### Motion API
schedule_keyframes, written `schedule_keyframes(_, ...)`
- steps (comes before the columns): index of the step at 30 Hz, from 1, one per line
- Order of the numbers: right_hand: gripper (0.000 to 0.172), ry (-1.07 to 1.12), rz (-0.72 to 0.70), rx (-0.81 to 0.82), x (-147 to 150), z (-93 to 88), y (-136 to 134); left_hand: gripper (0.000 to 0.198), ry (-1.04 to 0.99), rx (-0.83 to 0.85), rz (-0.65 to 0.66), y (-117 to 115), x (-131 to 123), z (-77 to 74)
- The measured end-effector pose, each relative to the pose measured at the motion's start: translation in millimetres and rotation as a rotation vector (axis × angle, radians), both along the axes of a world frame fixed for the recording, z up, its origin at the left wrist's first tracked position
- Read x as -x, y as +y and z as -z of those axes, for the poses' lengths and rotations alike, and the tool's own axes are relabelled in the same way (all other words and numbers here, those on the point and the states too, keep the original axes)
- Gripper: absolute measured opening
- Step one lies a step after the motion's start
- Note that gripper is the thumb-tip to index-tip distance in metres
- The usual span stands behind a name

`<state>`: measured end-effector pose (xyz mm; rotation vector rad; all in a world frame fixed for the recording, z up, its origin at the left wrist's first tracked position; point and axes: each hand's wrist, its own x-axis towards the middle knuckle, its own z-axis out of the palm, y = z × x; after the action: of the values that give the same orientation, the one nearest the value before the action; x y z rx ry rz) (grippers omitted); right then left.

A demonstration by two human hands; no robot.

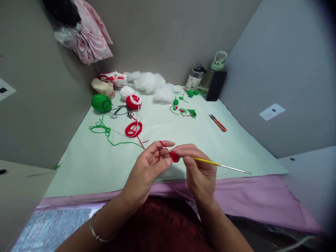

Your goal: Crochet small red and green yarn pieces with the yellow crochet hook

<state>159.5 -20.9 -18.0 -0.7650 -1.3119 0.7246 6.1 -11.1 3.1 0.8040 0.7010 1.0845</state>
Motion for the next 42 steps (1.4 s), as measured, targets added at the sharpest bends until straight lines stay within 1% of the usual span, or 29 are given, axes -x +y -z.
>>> schedule_keyframes(2,0.021,-0.007,0.0,-0.008,1,-0.1,-1,0.027,0.042,-0.018,-0.023,1,1,0.3)
schedule_keyframes(4,0.023,-0.075,0.023,-0.03,1,0.0,-2,0.028,0.05,-0.028,-0.041,2,1,0.2)
schedule_keyframes(6,0.028,-0.206,0.118,-0.092,1,2.6,-3,0.033,0.019,-0.014,-0.054,4,-1,0.5)
schedule_keyframes(9,0.041,-0.475,0.279,-0.268,1,10.2,-4,0.042,-0.053,0.075,-0.026,6,-4,1.6)
schedule_keyframes(10,0.043,-0.518,0.304,-0.311,1,11.9,-5,0.044,-0.076,0.121,0.003,7,-4,1.9)
schedule_keyframes(11,0.043,-0.511,0.312,-0.314,1,12.7,-4,0.044,-0.099,0.166,0.034,9,-3,2.1)
schedule_keyframes(12,0.04,-0.45,0.324,-0.274,0,12.2,-4,0.043,-0.122,0.205,0.063,10,-2,2.2)
schedule_keyframes(14,0.032,-0.284,0.266,-0.153,-2,8.2,-3,0.039,-0.156,0.245,0.099,13,2,2.1)
schedule_keyframes(16,0.024,-0.089,0.235,-0.058,-5,2.5,-2,0.034,-0.169,0.242,0.103,15,6,1.9)
schedule_keyframes(18,0.018,0.075,0.156,0.037,-7,-2.1,-1,0.03,-0.157,0.223,0.093,16,8,1.9)
schedule_keyframes(20,0.016,0.179,0.064,0.106,-8,-4.0,1,0.027,-0.128,0.187,0.065,15,8,2.3)
schedule_keyframes(22,0.014,0.19,0.019,0.116,-7,-3.4,2,0.028,-0.074,0.137,0.032,13,6,2.9)
schedule_keyframes(25,0.014,0.085,0.04,0.064,-3,-0.3,4,0.031,0.011,0.06,0.004,10,2,3.2)
schedule_keyframes(29,0.02,0.001,0.081,0.016,1,1.7,3,0.034,0.049,0.015,-0.04,8,-3,2.8)
schedule_keyframes(31,0.024,-0.118,0.15,-0.037,2,3.3,0,0.04,0.029,0.05,-0.064,6,-7,3.4)
schedule_keyframes(32,0.026,-0.213,0.206,-0.095,2,4.7,-2,0.044,0.005,0.083,-0.06,5,-8,4.2)
schedule_keyframes(34,0.031,-0.411,0.318,-0.235,2,8.4,-4,0.049,-0.074,0.175,-0.007,5,-9,6.1)
schedule_keyframes(35,0.032,-0.471,0.355,-0.281,2,9.8,-5,0.05,-0.119,0.228,0.037,6,-8,6.9)
schedule_keyframes(36,0.031,-0.481,0.37,-0.291,0,10.4,-5,0.048,-0.161,0.279,0.075,7,-7,7.5)
schedule_keyframes(37,0.029,-0.433,0.365,-0.258,-2,9.8,-4,0.047,-0.193,0.321,0.095,8,-4,7.6)
schedule_keyframes(38,0.025,-0.333,0.35,-0.194,-4,7.9,-3,0.046,-0.213,0.352,0.09,10,-1,7.0)
schedule_keyframes(40,0.019,-0.049,0.303,-0.041,-10,0.6,0,0.045,-0.225,0.37,0.028,14,5,4.1)
schedule_keyframes(42,0.017,0.179,0.221,0.061,-14,-7.9,3,0.047,-0.216,0.341,-0.024,17,10,-0.1)
